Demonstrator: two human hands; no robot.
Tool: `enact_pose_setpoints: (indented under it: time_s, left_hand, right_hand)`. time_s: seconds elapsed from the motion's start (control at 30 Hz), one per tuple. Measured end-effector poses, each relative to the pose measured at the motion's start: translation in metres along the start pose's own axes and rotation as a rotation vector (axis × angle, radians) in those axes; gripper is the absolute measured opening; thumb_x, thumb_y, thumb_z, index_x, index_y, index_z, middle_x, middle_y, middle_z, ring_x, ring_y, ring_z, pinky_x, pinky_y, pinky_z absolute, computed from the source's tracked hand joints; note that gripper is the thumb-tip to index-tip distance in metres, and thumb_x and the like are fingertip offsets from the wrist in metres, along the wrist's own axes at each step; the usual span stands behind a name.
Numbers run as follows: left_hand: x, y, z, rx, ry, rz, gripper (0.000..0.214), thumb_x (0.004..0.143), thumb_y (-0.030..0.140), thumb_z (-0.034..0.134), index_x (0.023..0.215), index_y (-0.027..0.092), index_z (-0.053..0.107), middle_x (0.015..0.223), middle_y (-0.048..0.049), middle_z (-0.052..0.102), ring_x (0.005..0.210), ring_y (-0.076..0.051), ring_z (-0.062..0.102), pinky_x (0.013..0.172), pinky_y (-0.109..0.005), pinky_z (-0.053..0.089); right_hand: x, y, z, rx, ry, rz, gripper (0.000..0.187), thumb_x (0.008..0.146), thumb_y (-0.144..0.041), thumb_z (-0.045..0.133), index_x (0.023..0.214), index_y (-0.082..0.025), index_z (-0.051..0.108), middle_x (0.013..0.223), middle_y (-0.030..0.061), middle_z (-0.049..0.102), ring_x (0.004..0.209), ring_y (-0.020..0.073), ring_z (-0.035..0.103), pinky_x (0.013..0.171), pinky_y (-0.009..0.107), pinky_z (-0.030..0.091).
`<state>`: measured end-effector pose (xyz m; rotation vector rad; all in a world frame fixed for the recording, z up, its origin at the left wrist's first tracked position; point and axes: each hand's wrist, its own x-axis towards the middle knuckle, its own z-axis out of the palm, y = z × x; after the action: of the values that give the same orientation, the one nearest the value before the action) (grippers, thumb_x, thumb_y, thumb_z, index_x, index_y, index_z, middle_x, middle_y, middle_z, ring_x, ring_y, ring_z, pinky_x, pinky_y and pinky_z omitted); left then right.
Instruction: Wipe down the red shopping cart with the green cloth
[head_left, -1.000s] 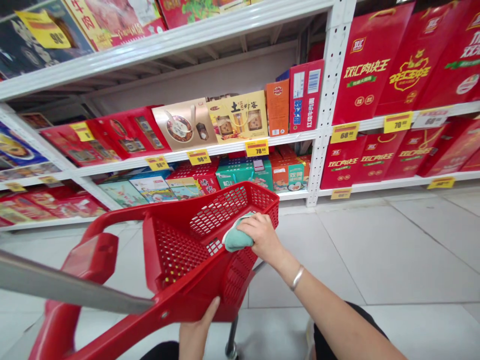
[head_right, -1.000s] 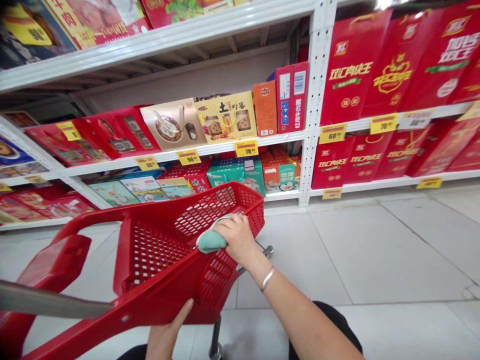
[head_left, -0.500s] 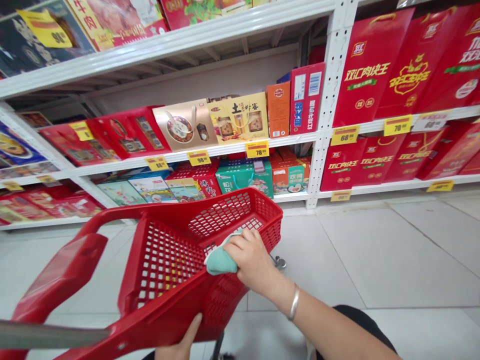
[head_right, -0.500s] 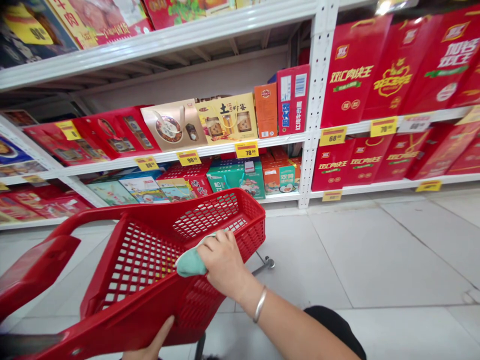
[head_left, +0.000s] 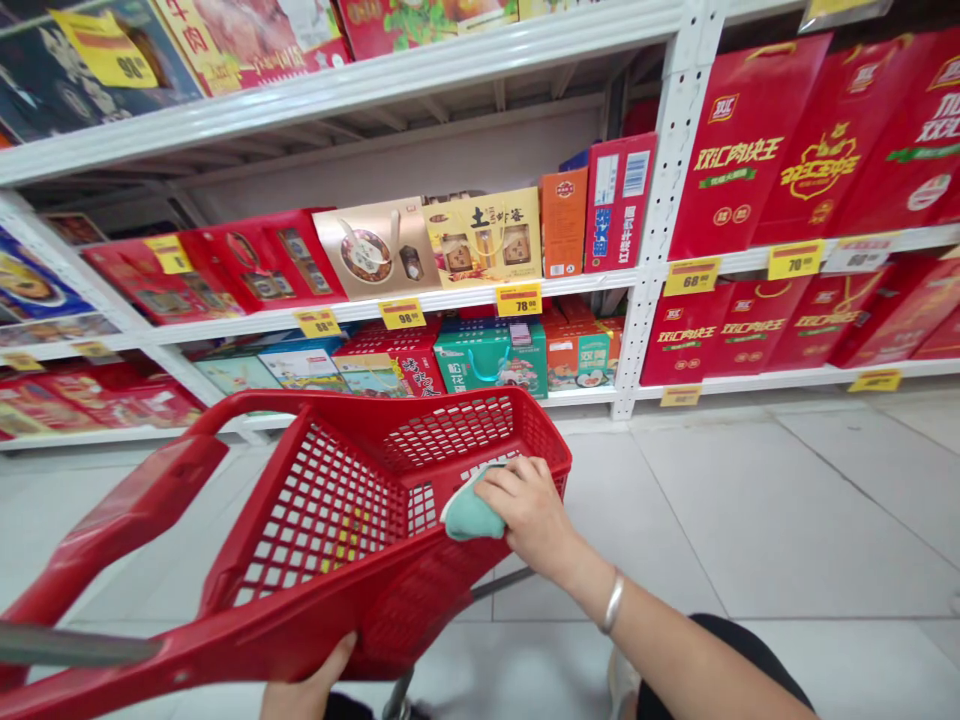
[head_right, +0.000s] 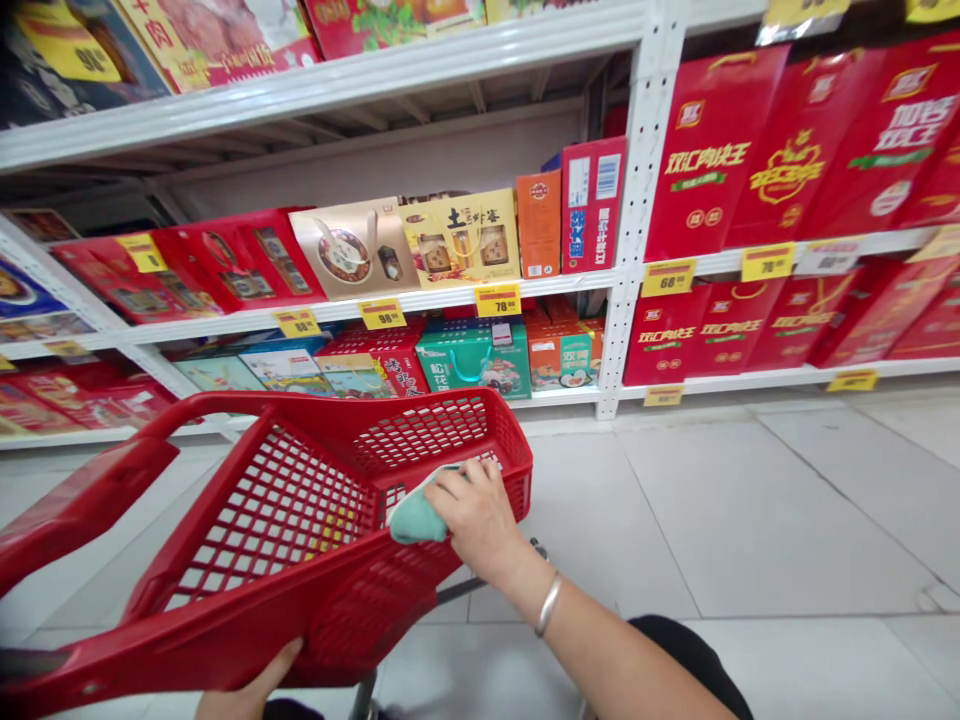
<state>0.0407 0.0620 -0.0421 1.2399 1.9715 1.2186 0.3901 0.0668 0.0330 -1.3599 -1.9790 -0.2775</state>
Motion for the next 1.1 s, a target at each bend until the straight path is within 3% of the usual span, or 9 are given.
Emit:
enact_pose_setpoints:
  time_s: [0.1, 0.2, 0.4, 0.5, 0.6, 0.73, 0.93, 1.0, 1.1]
  left_hand:
    - [0.021, -0.003, -0.003, -0.074, -0.049, -0.081, 0.063, 0.054, 0.049, 0.086, 0.108, 0.019, 0.072, 0.112, -0.0146, 0.081, 0.117, -0.04, 0.073, 0.113, -0.058, 0.054]
    - [0.038, -0.007, -0.002, -0.143, -0.091, -0.103, 0.063, 0.05, 0.044, 0.088, 0.106, 0.018, 0.072, 0.11, -0.0138, 0.081, 0.115, -0.038, 0.073, 0.115, -0.057, 0.052]
    - [0.049, -0.011, 0.014, -0.195, -0.089, -0.089, 0.057, 0.05, 0.043, 0.085, 0.101, 0.02, 0.075, 0.105, -0.0118, 0.082, 0.108, -0.037, 0.075, 0.111, -0.057, 0.056]
    - [0.051, -0.014, 0.019, -0.194, -0.104, -0.061, 0.057, 0.052, 0.044, 0.085, 0.102, 0.019, 0.075, 0.109, -0.0128, 0.082, 0.111, -0.037, 0.075, 0.111, -0.056, 0.056]
    - [0.054, -0.016, 0.022, -0.188, -0.158, -0.047, 0.065, 0.052, 0.046, 0.087, 0.109, 0.017, 0.075, 0.116, -0.0161, 0.081, 0.115, -0.038, 0.074, 0.111, -0.055, 0.055]
    - [0.05, -0.009, 0.025, -0.18, -0.16, -0.037, 0.068, 0.053, 0.046, 0.086, 0.112, 0.015, 0.073, 0.119, -0.0181, 0.08, 0.117, -0.038, 0.074, 0.11, -0.053, 0.056]
    - [0.032, 0.011, 0.032, -0.207, -0.169, 0.016, 0.052, 0.058, 0.041, 0.08, 0.104, 0.018, 0.072, 0.11, -0.0149, 0.082, 0.106, -0.034, 0.076, 0.102, -0.049, 0.06]
    - [0.027, 0.014, 0.032, -0.225, -0.17, 0.052, 0.051, 0.06, 0.04, 0.079, 0.105, 0.017, 0.071, 0.113, -0.0149, 0.081, 0.107, -0.034, 0.076, 0.102, -0.047, 0.06]
    - [0.023, 0.014, 0.03, -0.222, -0.189, 0.054, 0.043, 0.06, 0.036, 0.079, 0.099, 0.018, 0.072, 0.106, -0.0138, 0.082, 0.103, -0.034, 0.076, 0.1, -0.048, 0.061]
  right_hand:
    - [-0.016, 0.017, 0.006, -0.043, 0.144, -0.106, 0.026, 0.102, -0.011, 0.059, 0.119, -0.024, 0.073, 0.118, 0.0049, 0.078, 0.105, 0.0236, 0.053, 0.09, 0.04, 0.033]
    - [-0.029, 0.038, 0.006, -0.087, 0.196, -0.121, 0.028, 0.104, -0.013, 0.056, 0.123, -0.024, 0.073, 0.12, 0.0052, 0.078, 0.11, 0.0239, 0.053, 0.094, 0.04, 0.035]
    - [-0.041, 0.091, -0.012, -0.171, 0.054, 0.213, 0.047, 0.088, 0.0, 0.055, 0.121, -0.026, 0.077, 0.119, 0.0069, 0.079, 0.104, 0.026, 0.054, 0.087, 0.041, 0.035]
    - [-0.042, 0.096, -0.024, -0.172, 0.017, 0.372, 0.053, 0.082, 0.003, 0.052, 0.118, -0.024, 0.079, 0.119, 0.0082, 0.079, 0.103, 0.0274, 0.055, 0.087, 0.042, 0.035]
    - [-0.034, 0.076, -0.03, -0.127, 0.076, 0.402, 0.052, 0.08, 0.002, 0.052, 0.116, -0.025, 0.08, 0.118, 0.0081, 0.08, 0.103, 0.0276, 0.057, 0.088, 0.042, 0.036]
    - [-0.002, 0.015, -0.022, 0.041, 0.139, 0.247, 0.054, 0.078, 0.001, 0.054, 0.12, -0.023, 0.077, 0.128, 0.0066, 0.078, 0.115, 0.0264, 0.06, 0.098, 0.042, 0.037]
    - [0.058, -0.092, 0.009, 0.194, -0.036, 0.052, 0.047, 0.087, -0.003, 0.055, 0.127, -0.022, 0.072, 0.14, 0.0064, 0.073, 0.127, 0.0227, 0.059, 0.106, 0.04, 0.034]
    - [0.064, -0.112, 0.017, 0.188, -0.109, 0.034, 0.047, 0.092, -0.003, 0.052, 0.13, -0.023, 0.07, 0.141, 0.0048, 0.073, 0.127, 0.0214, 0.059, 0.103, 0.039, 0.035]
    - [0.06, -0.118, 0.02, 0.142, -0.185, 0.084, 0.05, 0.093, -0.002, 0.052, 0.133, -0.025, 0.069, 0.142, 0.0046, 0.072, 0.127, 0.0217, 0.057, 0.1, 0.039, 0.035]
